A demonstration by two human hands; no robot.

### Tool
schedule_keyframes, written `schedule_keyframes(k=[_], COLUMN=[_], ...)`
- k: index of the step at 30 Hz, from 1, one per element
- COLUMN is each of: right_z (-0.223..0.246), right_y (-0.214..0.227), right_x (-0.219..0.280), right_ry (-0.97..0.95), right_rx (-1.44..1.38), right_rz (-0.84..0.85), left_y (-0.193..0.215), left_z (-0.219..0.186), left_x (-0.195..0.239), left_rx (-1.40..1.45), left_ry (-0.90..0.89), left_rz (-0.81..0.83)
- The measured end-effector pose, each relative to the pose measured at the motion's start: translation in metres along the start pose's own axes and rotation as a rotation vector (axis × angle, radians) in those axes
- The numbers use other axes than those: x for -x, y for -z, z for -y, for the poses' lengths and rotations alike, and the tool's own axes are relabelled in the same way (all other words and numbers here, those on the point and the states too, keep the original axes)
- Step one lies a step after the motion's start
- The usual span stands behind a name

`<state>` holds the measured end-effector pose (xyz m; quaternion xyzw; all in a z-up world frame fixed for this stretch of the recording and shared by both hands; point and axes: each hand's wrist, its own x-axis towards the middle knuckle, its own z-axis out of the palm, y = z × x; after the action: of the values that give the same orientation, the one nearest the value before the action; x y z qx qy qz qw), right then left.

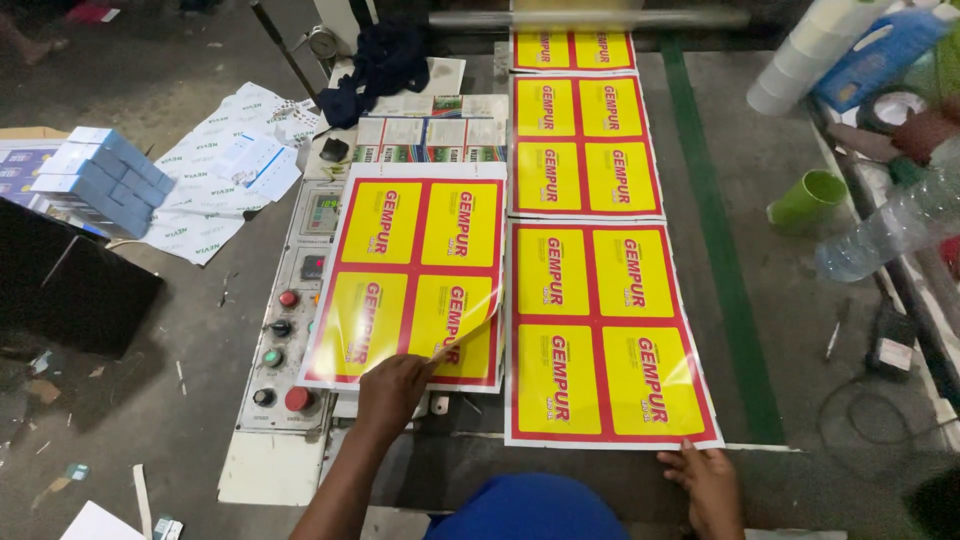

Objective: Collecting and stacking printed sheets from a machine in a print shop.

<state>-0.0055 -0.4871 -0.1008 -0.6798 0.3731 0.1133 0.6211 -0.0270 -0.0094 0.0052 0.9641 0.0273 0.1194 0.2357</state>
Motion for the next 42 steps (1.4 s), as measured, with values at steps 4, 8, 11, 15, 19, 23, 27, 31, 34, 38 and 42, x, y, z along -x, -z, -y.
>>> schedule_keyframes(k=[4, 8, 11, 15, 19, 23, 27, 31, 34, 38, 42], right_z=[0.014, 0.011, 0.029, 0.061, 0.046, 0.038, 0.018, -0.009, -0.006, -0.006, -0.013], right_y=[-0.011, -0.015, -0.029, -0.048, -0.041, -0.045, -0.075, -0.108, -0.129, -0.130, -0.102], right_x=[0.005, -0.024, -0.030, -0.019, -0.040, -0.017, -0.002, -0.010, -0.001, -0.003, -0.023], right_ry=[-0.020, 0.039, 0.026, 0.032, 0.044, -0.008, 0.042, 0.205, 0.225, 0.100, 0.164], right_rx=[0.018, -0.004, -0.017, -0.032, -0.021, 0.059, 0.173, 0.136, 0.148, -0.004, -0.128], right_rz=[-0.024, 0.035, 0.039, 0.038, 0.122, 0.170, 0.355, 0.655, 0.953, 0.879, 0.600], left_y=[0.000, 0.004, 0.012, 0.018, 0.028, 0.011, -0.023, -0.078, -0.103, -0.102, -0.100], left_z=[0.005, 0.012, 0.009, 0.009, -0.002, -0.025, -0.065, -0.092, -0.102, -0.097, -0.058], left_x=[-0.004, -0.010, -0.013, -0.016, -0.011, 0.001, 0.009, 0.021, 0.027, 0.028, 0.024], left_rx=[0.070, 0.198, 0.330, 0.444, 0.415, 0.279, 0.218, 0.200, 0.098, 0.099, 0.051], left_ry=[0.005, 0.197, 0.243, 0.292, 0.265, -0.069, -0.354, -0.417, -0.478, -0.520, -0.404], left_rz=[-0.152, -0.094, -0.104, -0.236, -0.438, -0.528, -0.374, -0.294, -0.104, 0.005, -0.019])
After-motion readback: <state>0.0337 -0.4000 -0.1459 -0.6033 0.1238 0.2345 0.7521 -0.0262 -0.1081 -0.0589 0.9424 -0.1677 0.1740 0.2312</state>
